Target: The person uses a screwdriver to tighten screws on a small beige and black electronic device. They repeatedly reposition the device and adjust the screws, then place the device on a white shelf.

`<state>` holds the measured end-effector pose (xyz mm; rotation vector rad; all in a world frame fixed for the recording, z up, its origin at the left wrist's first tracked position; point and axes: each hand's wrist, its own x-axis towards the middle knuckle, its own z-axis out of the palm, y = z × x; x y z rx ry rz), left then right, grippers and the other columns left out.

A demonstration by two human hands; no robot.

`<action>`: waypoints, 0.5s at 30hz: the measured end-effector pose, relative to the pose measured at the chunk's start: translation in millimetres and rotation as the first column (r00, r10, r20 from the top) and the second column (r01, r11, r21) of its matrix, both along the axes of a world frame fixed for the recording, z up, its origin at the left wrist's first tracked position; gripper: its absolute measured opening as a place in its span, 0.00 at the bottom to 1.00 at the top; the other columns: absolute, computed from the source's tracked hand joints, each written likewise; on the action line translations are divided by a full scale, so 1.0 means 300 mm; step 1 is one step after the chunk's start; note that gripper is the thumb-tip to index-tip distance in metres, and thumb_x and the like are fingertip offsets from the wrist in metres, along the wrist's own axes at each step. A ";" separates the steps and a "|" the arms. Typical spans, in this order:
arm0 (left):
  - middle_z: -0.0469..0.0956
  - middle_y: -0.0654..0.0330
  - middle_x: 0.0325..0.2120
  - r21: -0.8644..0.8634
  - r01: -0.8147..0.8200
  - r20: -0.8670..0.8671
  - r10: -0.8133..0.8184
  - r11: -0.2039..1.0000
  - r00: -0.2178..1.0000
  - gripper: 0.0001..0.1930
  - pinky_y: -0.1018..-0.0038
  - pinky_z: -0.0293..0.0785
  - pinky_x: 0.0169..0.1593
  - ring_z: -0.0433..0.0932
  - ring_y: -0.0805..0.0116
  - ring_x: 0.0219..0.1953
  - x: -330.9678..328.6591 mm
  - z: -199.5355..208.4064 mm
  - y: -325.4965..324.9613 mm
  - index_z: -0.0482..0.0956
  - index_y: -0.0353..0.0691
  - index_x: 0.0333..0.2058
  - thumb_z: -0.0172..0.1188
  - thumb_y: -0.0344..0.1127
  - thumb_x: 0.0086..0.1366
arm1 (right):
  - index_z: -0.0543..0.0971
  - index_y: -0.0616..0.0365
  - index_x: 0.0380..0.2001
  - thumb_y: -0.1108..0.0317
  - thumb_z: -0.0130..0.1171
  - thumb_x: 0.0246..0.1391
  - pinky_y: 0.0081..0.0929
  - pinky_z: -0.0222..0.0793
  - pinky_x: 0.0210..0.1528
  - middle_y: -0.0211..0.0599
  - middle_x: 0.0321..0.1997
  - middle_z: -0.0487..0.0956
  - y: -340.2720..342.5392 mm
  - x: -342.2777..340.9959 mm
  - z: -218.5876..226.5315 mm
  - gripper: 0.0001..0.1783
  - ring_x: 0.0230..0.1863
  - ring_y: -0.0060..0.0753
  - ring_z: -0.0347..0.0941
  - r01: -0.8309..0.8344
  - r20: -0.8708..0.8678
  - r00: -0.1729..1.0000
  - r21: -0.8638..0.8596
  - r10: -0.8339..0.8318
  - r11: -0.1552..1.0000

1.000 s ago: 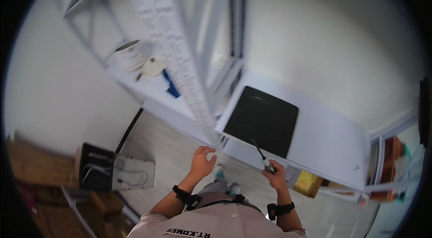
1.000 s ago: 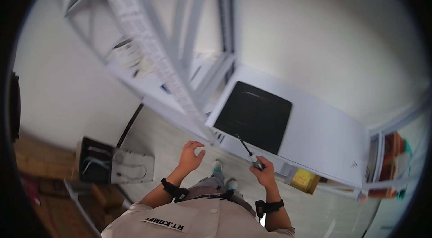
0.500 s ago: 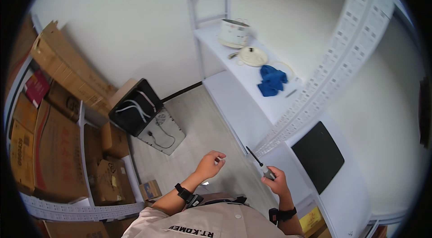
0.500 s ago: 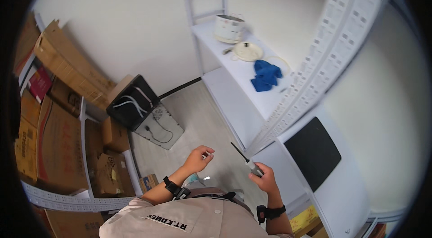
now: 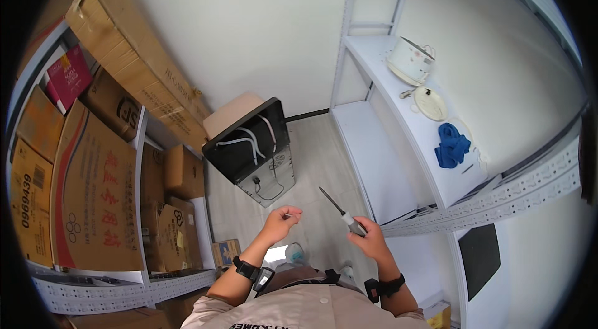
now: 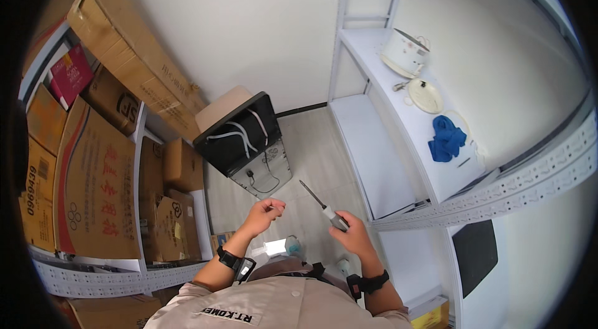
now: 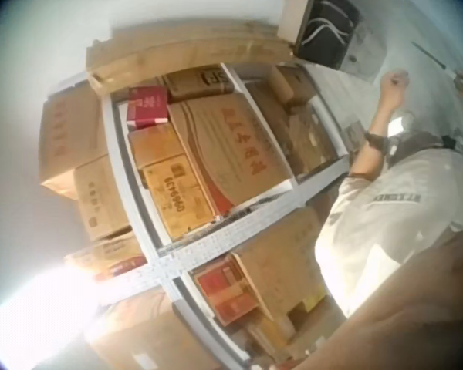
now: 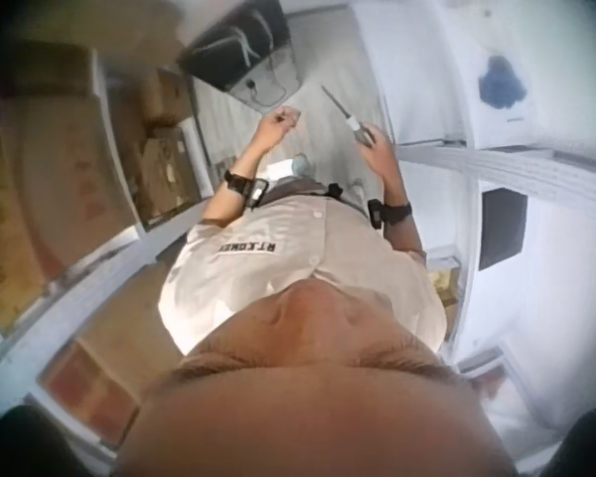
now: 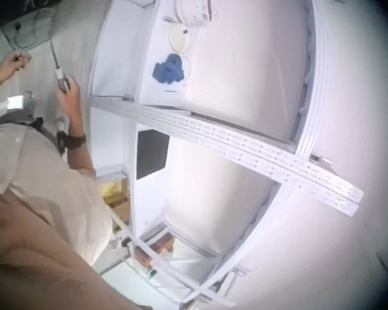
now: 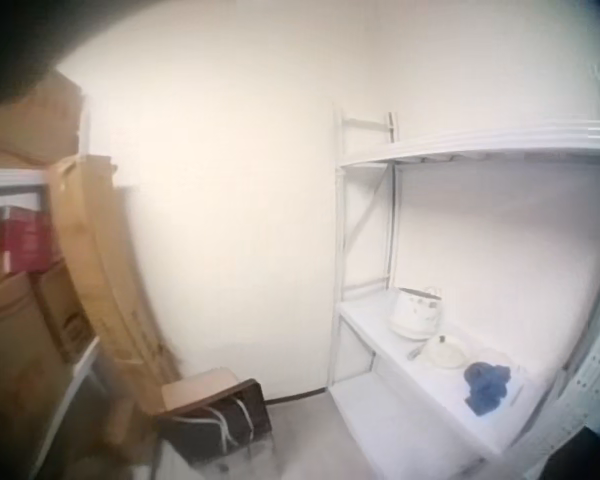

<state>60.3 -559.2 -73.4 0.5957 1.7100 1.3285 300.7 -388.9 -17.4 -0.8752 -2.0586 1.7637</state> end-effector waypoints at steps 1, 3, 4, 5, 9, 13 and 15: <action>0.78 0.67 0.30 0.003 -0.045 0.051 0.045 0.999 0.998 0.10 0.78 0.71 0.37 0.74 0.77 0.31 -0.040 -0.007 -0.015 0.80 0.37 0.40 0.60 0.34 0.61 | 0.75 0.64 0.44 0.71 0.64 0.46 0.22 0.68 0.41 0.30 0.35 0.77 -0.008 -0.048 0.001 0.20 0.37 0.21 0.70 -0.015 0.025 1.000 -0.001 0.015 1.000; 0.78 0.67 0.31 -0.043 -0.111 0.121 0.115 0.993 0.986 0.10 0.78 0.70 0.37 0.74 0.77 0.32 -0.093 -0.023 -0.055 0.79 0.38 0.41 0.60 0.34 0.61 | 0.75 0.64 0.45 0.71 0.64 0.46 0.23 0.68 0.41 0.30 0.35 0.77 -0.026 -0.121 -0.014 0.20 0.37 0.21 0.71 -0.045 0.035 0.998 0.000 0.045 0.999; 0.77 0.67 0.31 -0.086 -0.130 0.137 0.140 0.988 0.981 0.10 0.78 0.70 0.37 0.74 0.77 0.32 -0.111 -0.019 -0.074 0.79 0.38 0.41 0.60 0.34 0.62 | 0.75 0.64 0.45 0.71 0.64 0.46 0.23 0.68 0.41 0.30 0.35 0.77 -0.028 -0.157 -0.021 0.21 0.37 0.21 0.71 -0.059 0.036 0.998 0.004 0.059 0.998; 0.77 0.67 0.32 -0.129 -0.146 0.152 0.166 0.981 0.974 0.10 0.78 0.70 0.38 0.73 0.77 0.33 -0.127 -0.015 -0.088 0.79 0.37 0.41 0.60 0.34 0.62 | 0.75 0.64 0.44 0.71 0.64 0.46 0.22 0.67 0.40 0.29 0.34 0.76 -0.029 -0.186 -0.026 0.20 0.36 0.20 0.70 -0.072 0.047 0.996 -0.001 0.072 0.997; 0.78 0.67 0.33 -0.055 -0.135 0.222 0.144 0.989 0.964 0.10 0.79 0.70 0.38 0.73 0.78 0.34 -0.146 0.014 -0.095 0.78 0.38 0.41 0.59 0.35 0.63 | 0.75 0.63 0.44 0.71 0.64 0.47 0.20 0.66 0.38 0.26 0.33 0.74 -0.032 -0.271 -0.057 0.19 0.35 0.17 0.68 -0.127 0.068 0.990 -0.005 0.127 0.992; 0.78 0.67 0.33 0.064 -0.152 0.115 0.144 0.986 0.983 0.09 0.79 0.69 0.37 0.74 0.78 0.34 -0.155 -0.014 -0.067 0.77 0.40 0.41 0.58 0.35 0.64 | 0.73 0.64 0.48 0.70 0.63 0.48 0.23 0.68 0.42 0.32 0.37 0.77 -0.029 -0.332 -0.053 0.22 0.39 0.22 0.71 -0.212 0.083 0.972 -0.072 0.218 0.975; 0.78 0.66 0.33 0.131 -0.191 0.134 0.173 0.973 0.976 0.10 0.79 0.70 0.37 0.74 0.78 0.33 -0.146 -0.024 -0.042 0.77 0.38 0.43 0.58 0.34 0.64 | 0.72 0.63 0.49 0.70 0.62 0.49 0.22 0.68 0.42 0.32 0.38 0.76 -0.026 -0.353 -0.056 0.23 0.39 0.22 0.71 -0.259 0.043 0.964 -0.059 0.262 0.964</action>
